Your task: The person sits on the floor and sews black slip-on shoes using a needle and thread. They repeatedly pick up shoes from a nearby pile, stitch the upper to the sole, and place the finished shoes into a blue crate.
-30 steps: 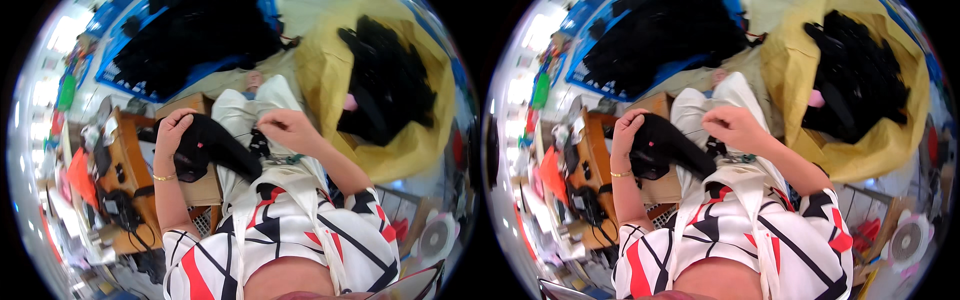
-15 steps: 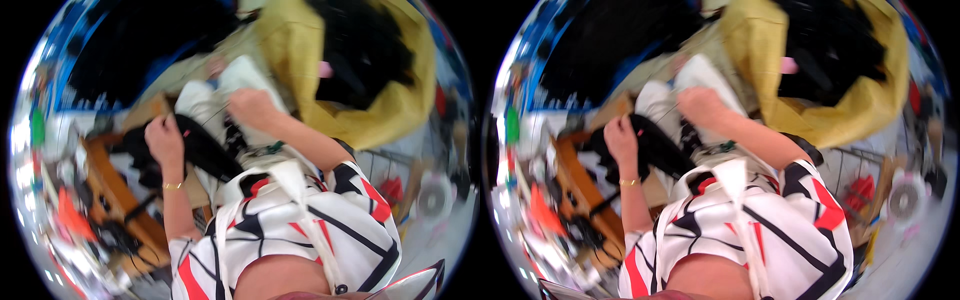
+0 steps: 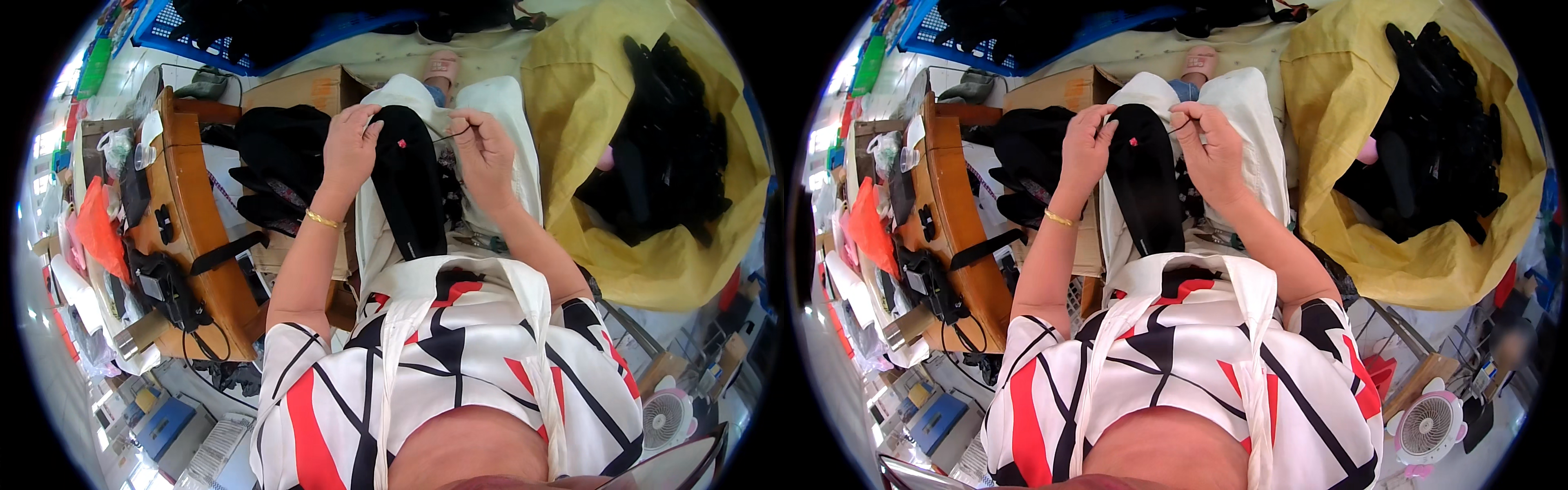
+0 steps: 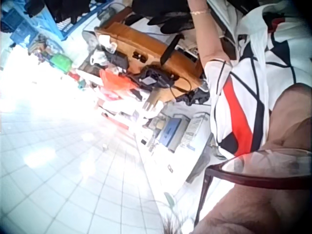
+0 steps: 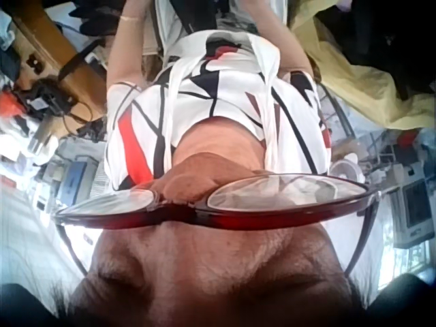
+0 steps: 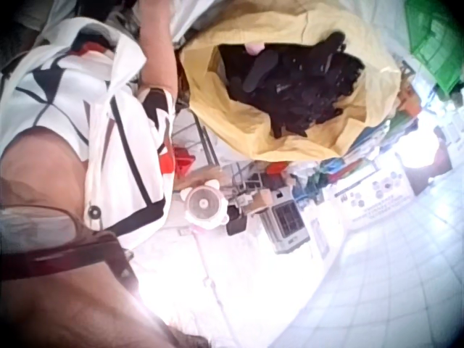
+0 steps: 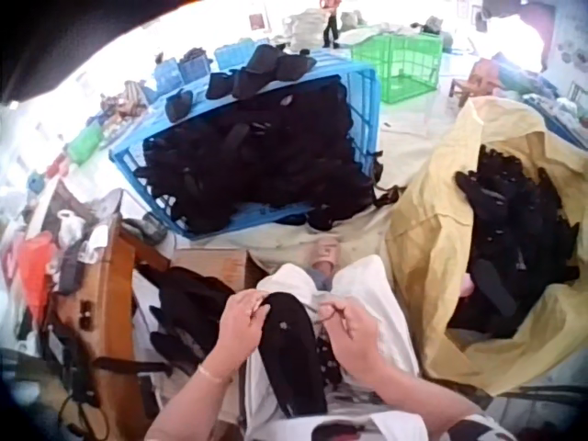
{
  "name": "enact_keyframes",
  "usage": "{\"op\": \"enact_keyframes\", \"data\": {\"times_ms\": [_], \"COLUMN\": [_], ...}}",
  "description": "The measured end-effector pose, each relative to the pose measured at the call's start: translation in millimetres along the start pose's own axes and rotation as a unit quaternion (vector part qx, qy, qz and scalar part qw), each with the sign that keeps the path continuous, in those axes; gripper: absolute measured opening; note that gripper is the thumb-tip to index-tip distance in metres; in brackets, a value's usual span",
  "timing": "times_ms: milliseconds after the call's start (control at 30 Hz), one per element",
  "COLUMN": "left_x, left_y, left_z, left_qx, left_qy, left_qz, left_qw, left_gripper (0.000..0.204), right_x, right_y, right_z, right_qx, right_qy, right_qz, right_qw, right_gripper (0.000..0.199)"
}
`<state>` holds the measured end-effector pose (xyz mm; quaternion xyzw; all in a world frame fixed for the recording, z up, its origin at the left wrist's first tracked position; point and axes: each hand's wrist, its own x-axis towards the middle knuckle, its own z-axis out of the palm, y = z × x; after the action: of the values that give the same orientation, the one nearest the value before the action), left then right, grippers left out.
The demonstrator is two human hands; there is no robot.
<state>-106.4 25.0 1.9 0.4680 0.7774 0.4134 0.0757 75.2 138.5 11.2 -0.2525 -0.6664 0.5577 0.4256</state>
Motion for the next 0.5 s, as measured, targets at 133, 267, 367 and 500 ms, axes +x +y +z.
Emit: {"op": "enact_keyframes", "data": {"times_ms": [133, 267, 367, 500], "left_x": [6.9, 1.3, 7.3, 18.2], "left_y": [44.3, 54.7, 42.3, 28.7], "left_z": [-8.6, 0.5, 6.9, 7.0], "left_qx": [0.198, 0.229, 0.223, 0.214], "left_qy": [-0.026, -0.096, -0.084, -0.068], "left_qz": [-0.030, -0.080, -0.036, 0.086], "left_qw": [0.979, 0.965, 0.970, 0.971], "left_gripper": [0.029, 0.044, 0.047, 0.045], "right_x": [-1.1, -4.0, -1.8, -4.6], "right_y": [-2.7, -6.0, -2.7, 11.2], "right_z": [10.4, 26.9, 30.6, 26.2], "right_qx": [0.147, 0.352, 0.466, 0.530], "right_qy": [0.005, 0.023, 0.013, 0.010], "right_qz": [0.075, 0.180, 0.234, 0.262], "right_qw": [0.986, 0.918, 0.853, 0.806], "right_gripper": [0.018, 0.020, 0.020, 0.019]}}
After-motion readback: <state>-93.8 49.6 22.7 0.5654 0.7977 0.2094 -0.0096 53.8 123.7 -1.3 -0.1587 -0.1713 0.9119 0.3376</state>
